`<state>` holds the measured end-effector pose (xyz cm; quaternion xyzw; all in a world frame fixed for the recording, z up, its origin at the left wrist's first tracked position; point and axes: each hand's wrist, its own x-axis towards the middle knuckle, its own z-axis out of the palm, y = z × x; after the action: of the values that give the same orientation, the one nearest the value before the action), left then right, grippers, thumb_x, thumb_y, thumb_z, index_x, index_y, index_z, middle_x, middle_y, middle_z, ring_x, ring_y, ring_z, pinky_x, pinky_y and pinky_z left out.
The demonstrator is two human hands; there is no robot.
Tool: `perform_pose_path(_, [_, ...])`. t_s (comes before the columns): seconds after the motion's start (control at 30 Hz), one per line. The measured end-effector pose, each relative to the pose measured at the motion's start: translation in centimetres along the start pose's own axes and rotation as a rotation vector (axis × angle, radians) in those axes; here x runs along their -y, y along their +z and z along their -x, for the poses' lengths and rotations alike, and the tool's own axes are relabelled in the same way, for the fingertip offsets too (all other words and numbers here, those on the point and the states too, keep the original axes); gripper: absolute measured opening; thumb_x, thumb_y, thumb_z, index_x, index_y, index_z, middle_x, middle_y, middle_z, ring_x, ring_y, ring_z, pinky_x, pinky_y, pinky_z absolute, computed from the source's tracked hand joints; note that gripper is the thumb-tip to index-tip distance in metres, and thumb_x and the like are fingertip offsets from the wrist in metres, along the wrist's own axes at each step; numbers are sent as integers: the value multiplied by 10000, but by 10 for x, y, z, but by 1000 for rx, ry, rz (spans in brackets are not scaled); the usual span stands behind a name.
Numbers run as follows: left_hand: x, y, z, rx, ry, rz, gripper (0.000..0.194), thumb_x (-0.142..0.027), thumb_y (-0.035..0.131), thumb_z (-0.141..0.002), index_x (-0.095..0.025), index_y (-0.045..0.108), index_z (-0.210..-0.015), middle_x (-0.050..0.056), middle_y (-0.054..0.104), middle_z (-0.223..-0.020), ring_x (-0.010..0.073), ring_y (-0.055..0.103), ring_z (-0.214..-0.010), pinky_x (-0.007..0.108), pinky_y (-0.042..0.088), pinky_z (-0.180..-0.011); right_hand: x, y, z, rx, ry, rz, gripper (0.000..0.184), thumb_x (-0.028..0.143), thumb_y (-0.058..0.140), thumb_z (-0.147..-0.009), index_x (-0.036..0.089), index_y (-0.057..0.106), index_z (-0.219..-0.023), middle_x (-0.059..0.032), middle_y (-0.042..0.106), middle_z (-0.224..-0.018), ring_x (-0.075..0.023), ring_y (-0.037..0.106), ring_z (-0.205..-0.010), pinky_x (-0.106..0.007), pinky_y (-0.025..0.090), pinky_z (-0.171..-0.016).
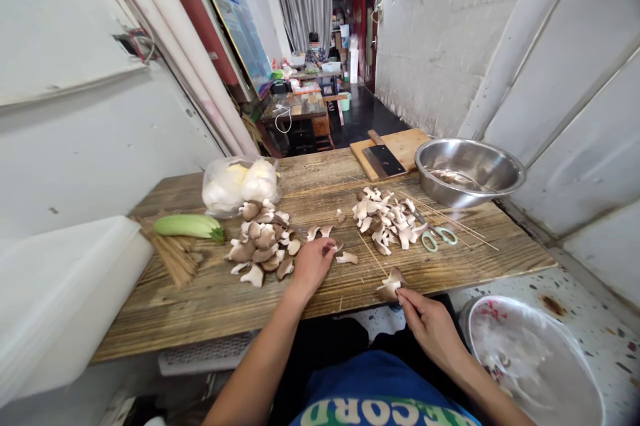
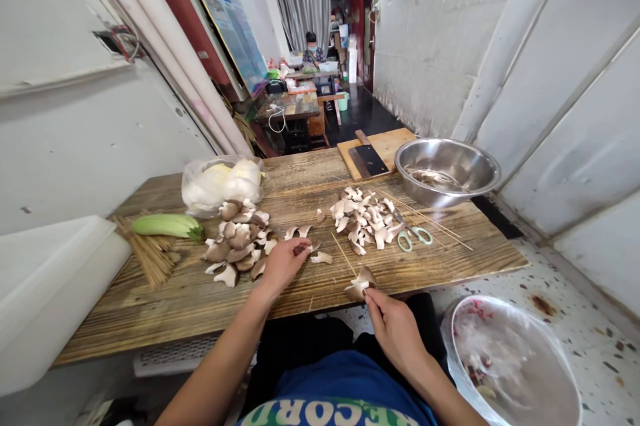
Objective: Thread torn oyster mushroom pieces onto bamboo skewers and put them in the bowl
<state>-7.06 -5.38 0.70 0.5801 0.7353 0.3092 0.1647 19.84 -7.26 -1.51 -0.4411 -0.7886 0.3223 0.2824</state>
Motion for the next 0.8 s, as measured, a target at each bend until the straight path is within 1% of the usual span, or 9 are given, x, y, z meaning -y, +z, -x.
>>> perform_pose_path(0.1, [-2,-3,3,21,23,-69,157,-264,558,-762,-209,684,-838,25,694,-783,177,607,-706,280,433,-679,0,-1,1,11,4,-2,349,346,376,-921,159,665,-975,-72,715,-833,-190,670,-730,-238,507,-652])
perform_pose_path(0.17, [-1,-12,2,-18,24,-59,161,-293,553,-771,-214,684,-819,15,691,-765,167,595,-674,275,434,-674,0,-2,1,12,10,-1,349,347,375,-921,160,665,-972,-72,715,-830,-191,672,-732,-236,509,-644])
perform_pose_path(0.27, [4,-30,-8,-125,9,-80,192,-280,512,-795,-213,687,-835,25,698,-805,175,599,-711,286,443,-709,0,-2,1,2,4,-6,342,345,383,-917,164,667,-971,-69,717,-835,-189,674,-720,-238,511,-649])
perform_pose_path(0.37, [13,-44,-25,-134,-13,-187,224,-247,493,-795,-196,693,-881,58,705,-885,208,612,-815,309,445,-756,0,-1,1,1,-2,-16,344,348,383,-917,164,667,-976,-75,719,-854,-194,676,-735,-252,516,-678])
perform_pose_path(0.43, [19,-47,-36,-96,-28,-260,243,-228,486,-790,-182,693,-906,77,705,-921,223,616,-865,319,445,-775,1,-1,1,-3,-1,-13,356,361,376,-919,162,666,-977,-83,720,-866,-202,676,-747,-266,520,-695])
perform_pose_path(0.53, [27,-46,-48,-10,-34,-321,265,-199,492,-770,-174,690,-945,94,705,-950,230,623,-894,315,448,-787,2,-2,2,0,2,-1,366,375,365,-922,168,664,-964,-82,717,-833,-203,673,-724,-270,523,-689])
perform_pose_path(0.7, [35,-44,-63,200,45,-310,349,-136,446,-775,-175,655,-1051,94,684,-1048,206,611,-978,292,427,-868,-1,-1,4,16,7,-7,373,377,359,-927,162,661,-969,-78,711,-811,-200,668,-717,-268,521,-686])
perform_pose_path(0.8, [37,-48,-69,290,90,-297,426,-128,493,-733,-180,605,-1141,95,656,-1118,206,591,-1020,296,418,-892,-3,0,4,17,16,-21,375,379,368,-923,153,658,-995,-93,714,-862,-207,669,-751,-276,518,-699])
